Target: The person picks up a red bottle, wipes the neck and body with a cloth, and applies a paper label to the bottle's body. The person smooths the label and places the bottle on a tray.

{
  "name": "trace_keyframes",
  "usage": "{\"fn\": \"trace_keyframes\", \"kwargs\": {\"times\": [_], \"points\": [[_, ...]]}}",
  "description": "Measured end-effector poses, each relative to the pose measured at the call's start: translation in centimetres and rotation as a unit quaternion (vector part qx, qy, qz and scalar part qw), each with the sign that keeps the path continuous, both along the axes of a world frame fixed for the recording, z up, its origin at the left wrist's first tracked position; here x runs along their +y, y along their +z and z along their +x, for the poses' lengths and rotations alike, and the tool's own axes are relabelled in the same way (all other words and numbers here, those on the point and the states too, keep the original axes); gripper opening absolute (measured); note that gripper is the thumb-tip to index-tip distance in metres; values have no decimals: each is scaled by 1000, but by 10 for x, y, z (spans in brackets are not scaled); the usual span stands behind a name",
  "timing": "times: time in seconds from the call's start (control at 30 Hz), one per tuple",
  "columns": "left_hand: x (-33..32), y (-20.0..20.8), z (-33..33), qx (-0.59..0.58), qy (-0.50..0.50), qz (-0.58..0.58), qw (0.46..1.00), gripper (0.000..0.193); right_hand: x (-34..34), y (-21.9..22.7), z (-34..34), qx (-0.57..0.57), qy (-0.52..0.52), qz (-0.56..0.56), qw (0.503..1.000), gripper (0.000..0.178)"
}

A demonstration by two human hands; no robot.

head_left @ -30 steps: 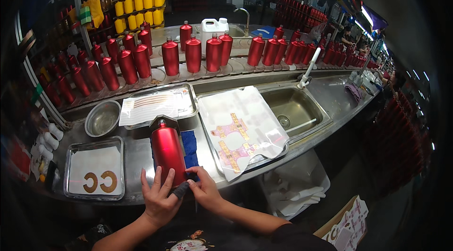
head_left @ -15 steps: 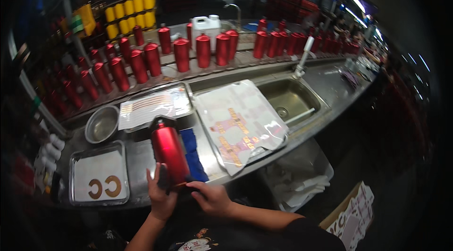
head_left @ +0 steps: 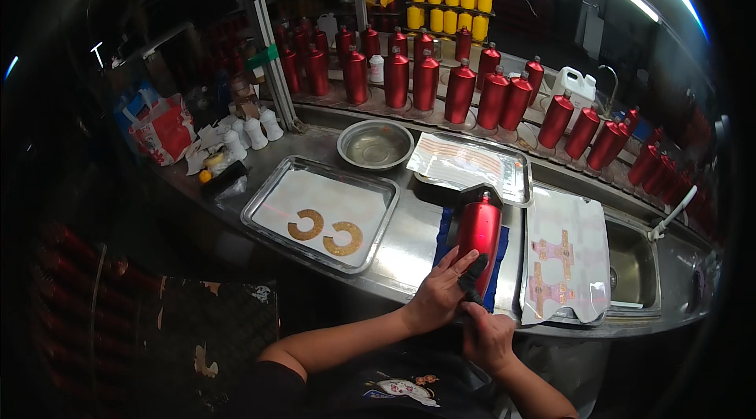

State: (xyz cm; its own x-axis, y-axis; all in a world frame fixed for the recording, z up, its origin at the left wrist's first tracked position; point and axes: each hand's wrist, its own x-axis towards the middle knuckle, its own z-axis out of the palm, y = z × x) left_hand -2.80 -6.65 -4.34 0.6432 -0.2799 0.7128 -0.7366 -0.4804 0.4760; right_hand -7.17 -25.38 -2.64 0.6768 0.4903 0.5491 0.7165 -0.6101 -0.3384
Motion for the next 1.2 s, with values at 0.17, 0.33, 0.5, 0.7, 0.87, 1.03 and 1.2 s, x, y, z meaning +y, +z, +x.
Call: {"fn": "trace_keyframes", "kwargs": {"times": [0.17, 0.33, 0.5, 0.7, 0.87, 1.03, 1.2], "points": [[16, -7, 3, -6, 77, 26, 997, 74, 16, 35, 18, 13, 82, -203, 976, 36], [32, -26, 0, 9, 129, 78, 989, 84, 41, 34, 25, -63, 82, -222, 970, 19], [33, -8, -14, 63, 103, 79, 990, 97, 14, 9, 1, -16, 20, -69, 997, 30], [-15, 23, 5, -16, -14, 210, 977, 70, 3, -22, -21, 123, -104, 188, 969, 32], [-11, 15, 11, 5, 9, 148, 989, 83, 11, -34, -25, 196, -120, 311, 922, 30], [14, -15, -5, 116, 56, 26, 991, 76, 9, -37, -23, 190, -121, 268, 937, 31], [30, -14, -14, 145, 92, 102, 980, 80, 6, -44, -22, 169, -119, 214, 955, 32]]}}
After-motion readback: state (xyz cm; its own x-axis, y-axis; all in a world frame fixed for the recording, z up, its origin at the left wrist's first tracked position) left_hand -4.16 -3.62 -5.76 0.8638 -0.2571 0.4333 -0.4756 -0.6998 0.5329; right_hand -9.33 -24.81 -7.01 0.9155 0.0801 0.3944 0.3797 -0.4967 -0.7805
